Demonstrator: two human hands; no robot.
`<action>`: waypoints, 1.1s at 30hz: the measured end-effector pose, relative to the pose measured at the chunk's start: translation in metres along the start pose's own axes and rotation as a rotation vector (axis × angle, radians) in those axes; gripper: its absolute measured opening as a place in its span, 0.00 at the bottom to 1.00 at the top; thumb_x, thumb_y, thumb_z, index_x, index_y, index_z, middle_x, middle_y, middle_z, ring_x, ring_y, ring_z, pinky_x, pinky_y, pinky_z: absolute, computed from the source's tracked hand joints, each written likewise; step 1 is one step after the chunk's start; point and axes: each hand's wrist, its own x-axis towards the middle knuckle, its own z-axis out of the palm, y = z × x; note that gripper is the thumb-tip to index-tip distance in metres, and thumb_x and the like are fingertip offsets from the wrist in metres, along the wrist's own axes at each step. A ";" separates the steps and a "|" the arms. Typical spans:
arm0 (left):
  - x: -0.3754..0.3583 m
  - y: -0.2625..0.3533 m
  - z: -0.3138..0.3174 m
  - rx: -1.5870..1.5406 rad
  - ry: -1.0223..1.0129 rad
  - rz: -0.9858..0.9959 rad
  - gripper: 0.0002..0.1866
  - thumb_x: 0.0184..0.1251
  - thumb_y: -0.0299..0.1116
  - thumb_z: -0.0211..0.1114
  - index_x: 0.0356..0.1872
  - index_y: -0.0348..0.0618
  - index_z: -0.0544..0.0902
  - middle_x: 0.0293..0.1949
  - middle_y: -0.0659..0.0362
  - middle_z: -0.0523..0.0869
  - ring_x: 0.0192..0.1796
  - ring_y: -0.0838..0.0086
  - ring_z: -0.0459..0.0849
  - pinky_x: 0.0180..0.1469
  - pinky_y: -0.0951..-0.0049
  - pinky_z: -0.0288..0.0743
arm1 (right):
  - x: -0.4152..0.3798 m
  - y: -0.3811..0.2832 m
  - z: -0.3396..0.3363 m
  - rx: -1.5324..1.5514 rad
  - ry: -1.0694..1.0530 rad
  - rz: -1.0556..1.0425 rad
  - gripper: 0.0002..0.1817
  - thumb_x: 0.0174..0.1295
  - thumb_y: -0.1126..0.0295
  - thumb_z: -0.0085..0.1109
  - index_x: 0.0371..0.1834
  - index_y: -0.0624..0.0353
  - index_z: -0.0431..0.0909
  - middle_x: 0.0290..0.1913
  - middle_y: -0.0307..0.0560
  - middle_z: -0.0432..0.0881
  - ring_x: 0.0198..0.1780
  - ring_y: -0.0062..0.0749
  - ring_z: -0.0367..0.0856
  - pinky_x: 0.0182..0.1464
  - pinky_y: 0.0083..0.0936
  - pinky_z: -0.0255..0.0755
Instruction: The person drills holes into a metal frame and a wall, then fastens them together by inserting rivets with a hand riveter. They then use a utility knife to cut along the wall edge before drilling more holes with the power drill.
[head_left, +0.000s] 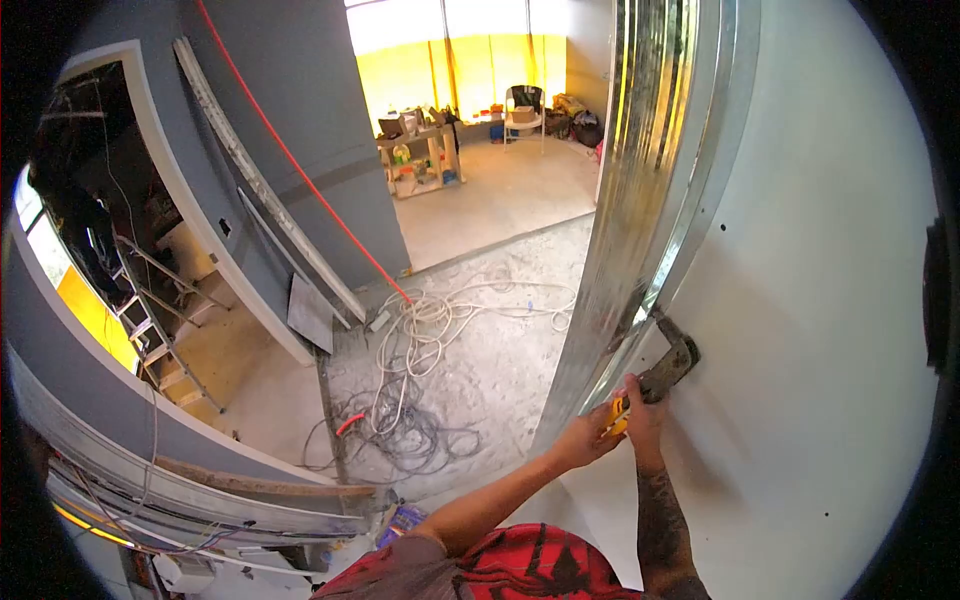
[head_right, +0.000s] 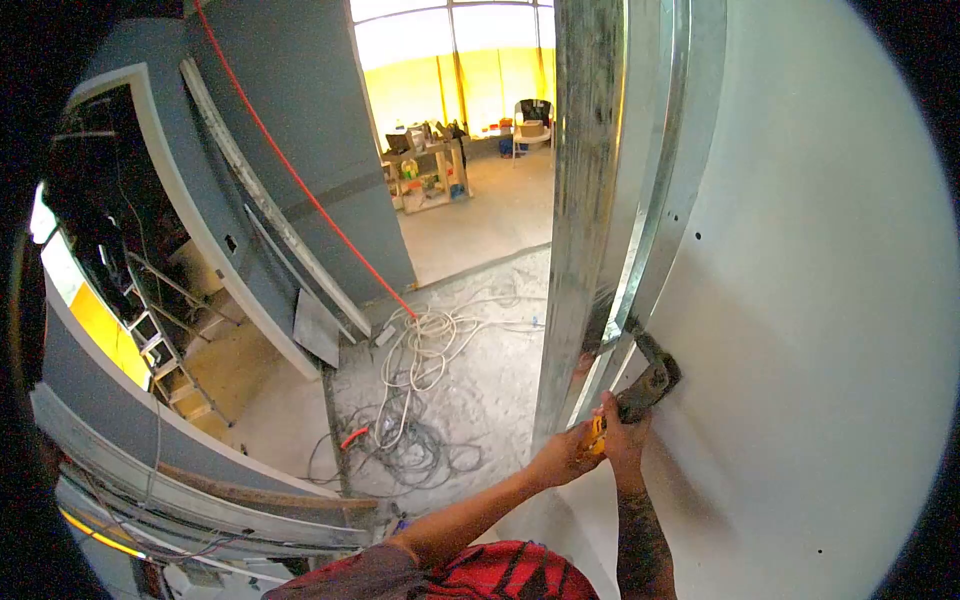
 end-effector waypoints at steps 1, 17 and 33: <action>0.004 -0.003 0.001 0.004 0.003 0.014 0.27 0.65 0.40 0.69 0.58 0.36 0.70 0.43 0.40 0.82 0.44 0.41 0.82 0.43 0.53 0.76 | 0.006 -0.001 0.002 0.005 0.047 -0.028 0.14 0.59 0.70 0.71 0.43 0.60 0.76 0.33 0.43 0.83 0.40 0.26 0.84 0.39 0.23 0.77; -0.006 -0.009 0.019 -0.091 0.149 0.142 0.37 0.56 0.37 0.76 0.62 0.34 0.67 0.57 0.41 0.76 0.57 0.47 0.78 0.56 0.61 0.75 | -0.004 -0.012 -0.020 -0.037 -0.220 -0.140 0.15 0.65 0.68 0.66 0.49 0.63 0.74 0.41 0.46 0.86 0.46 0.33 0.86 0.51 0.31 0.78; 0.007 -0.015 0.034 -0.051 0.174 -0.176 0.14 0.78 0.40 0.52 0.54 0.41 0.70 0.37 0.38 0.81 0.42 0.36 0.79 0.38 0.48 0.71 | -0.020 -0.078 -0.055 -0.605 -0.312 0.151 0.22 0.64 0.62 0.64 0.57 0.63 0.77 0.43 0.46 0.86 0.43 0.30 0.84 0.50 0.29 0.78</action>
